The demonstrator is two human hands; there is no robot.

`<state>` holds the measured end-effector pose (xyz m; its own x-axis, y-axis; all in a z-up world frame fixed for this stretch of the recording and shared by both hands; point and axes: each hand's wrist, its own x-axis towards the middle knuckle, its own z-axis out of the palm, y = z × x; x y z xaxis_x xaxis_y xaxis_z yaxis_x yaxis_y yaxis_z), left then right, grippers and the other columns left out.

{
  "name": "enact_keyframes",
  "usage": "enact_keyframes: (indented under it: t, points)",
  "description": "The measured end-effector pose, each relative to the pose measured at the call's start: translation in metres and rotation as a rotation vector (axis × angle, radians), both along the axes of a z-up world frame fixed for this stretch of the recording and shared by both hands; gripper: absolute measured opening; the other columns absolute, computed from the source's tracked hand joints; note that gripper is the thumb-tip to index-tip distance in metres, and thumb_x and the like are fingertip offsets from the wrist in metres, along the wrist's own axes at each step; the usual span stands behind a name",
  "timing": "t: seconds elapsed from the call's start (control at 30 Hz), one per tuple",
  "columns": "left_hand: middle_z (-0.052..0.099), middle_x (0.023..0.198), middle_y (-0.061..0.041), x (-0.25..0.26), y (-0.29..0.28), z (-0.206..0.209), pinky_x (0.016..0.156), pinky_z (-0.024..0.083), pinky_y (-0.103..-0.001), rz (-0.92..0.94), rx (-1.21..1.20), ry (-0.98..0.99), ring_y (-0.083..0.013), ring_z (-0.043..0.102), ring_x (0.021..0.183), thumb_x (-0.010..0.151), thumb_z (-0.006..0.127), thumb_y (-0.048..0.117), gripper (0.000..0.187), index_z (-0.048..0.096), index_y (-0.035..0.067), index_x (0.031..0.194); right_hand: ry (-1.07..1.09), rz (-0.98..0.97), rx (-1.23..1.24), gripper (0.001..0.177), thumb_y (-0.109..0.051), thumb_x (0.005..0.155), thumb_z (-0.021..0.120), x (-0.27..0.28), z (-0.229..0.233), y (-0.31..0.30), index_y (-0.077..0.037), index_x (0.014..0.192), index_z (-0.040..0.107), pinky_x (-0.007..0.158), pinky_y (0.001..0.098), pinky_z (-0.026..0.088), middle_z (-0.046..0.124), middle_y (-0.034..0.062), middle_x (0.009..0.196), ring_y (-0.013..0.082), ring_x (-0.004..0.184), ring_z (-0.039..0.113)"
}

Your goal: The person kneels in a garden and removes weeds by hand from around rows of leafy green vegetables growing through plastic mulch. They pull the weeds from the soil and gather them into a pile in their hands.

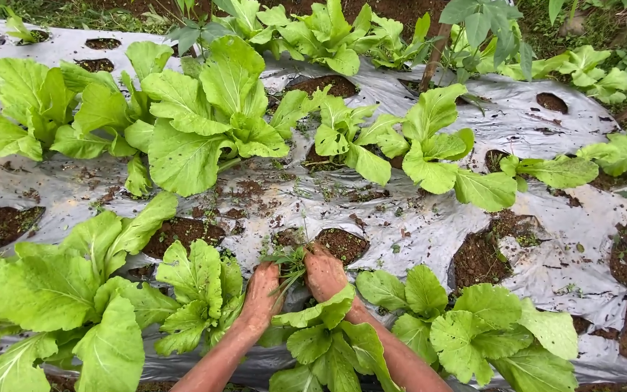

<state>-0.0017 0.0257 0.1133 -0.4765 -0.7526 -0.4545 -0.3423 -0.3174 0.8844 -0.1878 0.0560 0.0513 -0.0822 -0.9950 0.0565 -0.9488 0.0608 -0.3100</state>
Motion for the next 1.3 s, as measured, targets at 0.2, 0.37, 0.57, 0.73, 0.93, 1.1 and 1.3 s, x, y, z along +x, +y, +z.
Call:
enact_keyframes:
  t: [0.2, 0.37, 0.57, 0.73, 0.93, 1.1, 1.3]
  points:
    - [0.037, 0.146, -0.016, 0.002, -0.006, -0.017, 0.114, 0.034, -0.059, -0.044, -0.113, 0.004, -0.0294, 0.038, 0.139, 0.091, 0.027, 0.065, 0.079, 0.032, 0.027, 0.159, 0.041, -0.025, -0.075, 0.076, 0.003, 0.073, 0.060, 0.000, -0.007, -0.003, 0.006, 0.147, 0.042, 0.075, 0.0567, 0.058, 0.066, 0.0323, 0.112, 0.0443, 0.113, 0.064]
    - [0.043, 0.159, -0.018, -0.015, -0.004, 0.025, 0.119, 0.028, -0.062, 0.100, -0.025, 0.173, -0.0352, 0.042, 0.147, 0.072, 0.039, 0.079, 0.105, 0.044, 0.009, 0.151, -0.107, -0.067, -0.141, 0.067, -0.006, 0.069, 0.064, -0.015, -0.040, -0.006, 0.011, 0.132, 0.051, 0.069, 0.0580, 0.053, 0.065, 0.0290, 0.107, 0.0501, 0.087, 0.064]
    - [0.028, 0.166, -0.014, -0.016, -0.002, 0.036, 0.117, 0.033, -0.061, 0.198, 0.183, 0.087, -0.0332, 0.034, 0.150, 0.074, 0.047, 0.068, 0.100, 0.030, 0.018, 0.159, -0.106, -0.076, -0.187, 0.025, -0.006, 0.067, 0.057, -0.017, -0.049, -0.006, 0.006, 0.090, 0.055, 0.055, 0.0550, 0.042, 0.059, 0.0239, 0.078, 0.0468, 0.066, 0.056]
    - [0.033, 0.163, -0.016, -0.014, -0.004, 0.022, 0.117, 0.034, -0.058, 0.168, 0.117, 0.120, -0.0333, 0.036, 0.149, 0.075, 0.047, 0.068, 0.100, 0.031, 0.015, 0.158, -0.114, -0.026, -0.253, 0.044, -0.002, 0.068, 0.064, -0.019, -0.050, -0.004, 0.013, 0.109, 0.056, 0.058, 0.0538, 0.049, 0.062, 0.0254, 0.089, 0.0472, 0.074, 0.060]
    - [0.069, 0.137, -0.015, -0.016, -0.006, 0.038, 0.105, 0.045, -0.043, 0.090, -0.115, 0.149, -0.0290, 0.065, 0.124, 0.089, 0.039, 0.053, 0.069, 0.065, 0.008, 0.133, -0.076, -0.014, -0.161, 0.047, -0.009, 0.071, 0.068, -0.025, -0.072, -0.008, 0.011, 0.112, 0.057, 0.062, 0.0514, 0.052, 0.063, 0.0220, 0.090, 0.0436, 0.077, 0.062]
    - [0.069, 0.109, -0.025, -0.015, -0.025, -0.043, 0.069, 0.060, -0.039, -0.175, -1.026, -0.115, -0.0321, 0.072, 0.085, 0.071, 0.058, -0.023, 0.066, 0.059, -0.001, 0.133, -0.088, 0.001, -0.393, 0.022, -0.010, 0.061, 0.064, -0.025, -0.100, -0.010, 0.002, 0.073, 0.049, 0.054, 0.0506, 0.043, 0.054, 0.0180, 0.074, 0.0401, 0.064, 0.052]
    - [0.068, 0.119, -0.019, -0.014, -0.026, -0.040, 0.076, 0.058, -0.039, -0.186, -0.947, -0.064, -0.0332, 0.072, 0.097, 0.065, 0.054, -0.023, 0.083, 0.054, 0.010, 0.141, -0.243, 0.100, -0.633, 0.024, 0.001, 0.058, 0.062, -0.001, -0.064, -0.006, 0.001, 0.071, 0.042, 0.049, 0.0478, 0.031, 0.046, 0.0150, 0.070, 0.0324, 0.058, 0.043]
